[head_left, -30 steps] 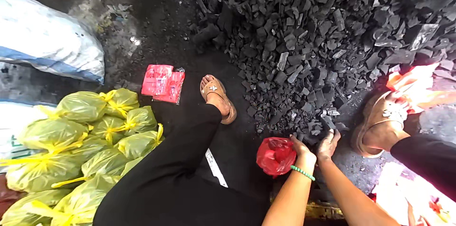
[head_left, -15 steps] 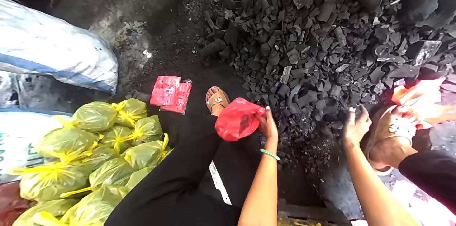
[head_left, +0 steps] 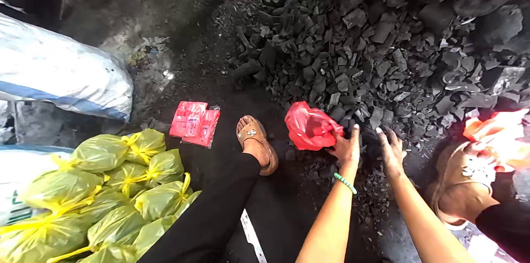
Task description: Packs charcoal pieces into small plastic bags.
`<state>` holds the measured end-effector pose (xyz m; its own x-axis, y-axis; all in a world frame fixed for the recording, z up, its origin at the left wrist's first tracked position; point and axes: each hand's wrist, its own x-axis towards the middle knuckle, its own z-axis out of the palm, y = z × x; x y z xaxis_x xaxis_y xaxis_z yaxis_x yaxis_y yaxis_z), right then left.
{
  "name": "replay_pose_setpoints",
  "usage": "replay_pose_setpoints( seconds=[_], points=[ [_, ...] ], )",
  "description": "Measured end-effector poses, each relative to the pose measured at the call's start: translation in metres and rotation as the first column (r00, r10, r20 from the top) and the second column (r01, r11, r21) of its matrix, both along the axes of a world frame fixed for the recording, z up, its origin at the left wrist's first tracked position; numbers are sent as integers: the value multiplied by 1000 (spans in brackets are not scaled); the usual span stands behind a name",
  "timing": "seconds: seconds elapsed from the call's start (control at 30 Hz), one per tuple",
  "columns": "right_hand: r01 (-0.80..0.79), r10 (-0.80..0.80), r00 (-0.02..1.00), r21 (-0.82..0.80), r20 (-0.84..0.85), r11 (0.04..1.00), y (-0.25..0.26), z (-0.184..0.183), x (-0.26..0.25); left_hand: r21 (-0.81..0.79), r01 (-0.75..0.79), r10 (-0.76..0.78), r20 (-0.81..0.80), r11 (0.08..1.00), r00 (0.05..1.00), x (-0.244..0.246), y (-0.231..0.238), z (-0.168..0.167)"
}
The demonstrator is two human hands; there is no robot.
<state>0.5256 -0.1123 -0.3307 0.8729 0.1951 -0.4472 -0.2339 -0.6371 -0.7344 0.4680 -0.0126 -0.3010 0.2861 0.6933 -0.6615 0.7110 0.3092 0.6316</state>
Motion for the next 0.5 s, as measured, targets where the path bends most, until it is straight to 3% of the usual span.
replay_pose_setpoints(
  seconds=[0.07, 0.13, 0.23, 0.3, 0.5],
  points=[
    [30, -24, 997, 73, -80, 997, -4, -6, 9, 39, 94, -94, 2, 995, 996, 1, -8, 1],
    [21, -18, 997, 39, -80, 999, -1, -8, 13, 53, 100, -102, 35, 994, 994, -8, -11, -4],
    [-80, 73, 995, -100, -73, 992, 17, 5, 2, 35, -70, 65, 132, 997, 989, -25, -4, -11],
    [-136, 133, 990, -112, -38, 984, 26, 9, -9, 7, -156, 153, 152, 988, 977, -38, 3, -8],
    [-106, 121, 986, 124, -115, 987, 47, 8, -51, -70, -274, 283, 200, 959, 938, -54, 21, -19]
  ],
)
